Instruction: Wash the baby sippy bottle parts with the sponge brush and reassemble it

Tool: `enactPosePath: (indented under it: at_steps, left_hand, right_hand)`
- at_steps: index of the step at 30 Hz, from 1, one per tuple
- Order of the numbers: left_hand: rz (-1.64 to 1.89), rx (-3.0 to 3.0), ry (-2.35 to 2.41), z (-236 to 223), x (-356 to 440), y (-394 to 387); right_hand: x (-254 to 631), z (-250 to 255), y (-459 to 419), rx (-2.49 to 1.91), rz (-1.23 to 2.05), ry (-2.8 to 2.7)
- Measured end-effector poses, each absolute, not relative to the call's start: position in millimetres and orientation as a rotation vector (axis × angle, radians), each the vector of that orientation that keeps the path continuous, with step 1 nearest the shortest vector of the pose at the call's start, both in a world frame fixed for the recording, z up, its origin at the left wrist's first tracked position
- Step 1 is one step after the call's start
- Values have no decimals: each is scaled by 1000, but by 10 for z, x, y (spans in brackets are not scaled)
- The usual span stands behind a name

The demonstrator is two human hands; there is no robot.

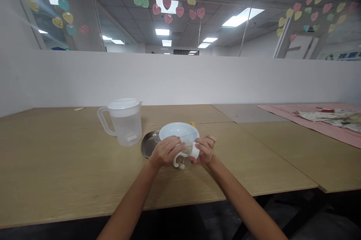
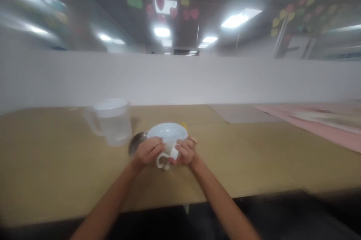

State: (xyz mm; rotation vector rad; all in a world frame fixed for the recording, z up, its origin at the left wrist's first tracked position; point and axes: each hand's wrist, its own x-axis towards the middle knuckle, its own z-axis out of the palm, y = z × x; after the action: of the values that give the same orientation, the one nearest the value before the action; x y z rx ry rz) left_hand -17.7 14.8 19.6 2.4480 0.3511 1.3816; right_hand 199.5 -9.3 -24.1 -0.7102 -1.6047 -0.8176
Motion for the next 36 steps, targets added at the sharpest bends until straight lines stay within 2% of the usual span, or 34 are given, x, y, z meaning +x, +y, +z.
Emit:
enactPosePath:
  at_steps: [5,11,17,32,36]
  left_hand:
    - [1725,2361,533,127,-106,96]
    - [1431,2599,517,232,-23,-60]
    - [1322,2552,560,186,13,-66]
    - [1205,2260,579,138,63,-109]
    - [1363,2353,593,80,43,-83]
  right_hand:
    - [1830,-84,-156,-543,-682,-1307]
    - [1713,-81,-116,-600,-321,-1271]
    - [1697,-181,-125,-788,-87,-1294]
    - [1653,-226,-221,-829,-186,-1460]
    - [1651,-196,-240,-812,-233,-1534]
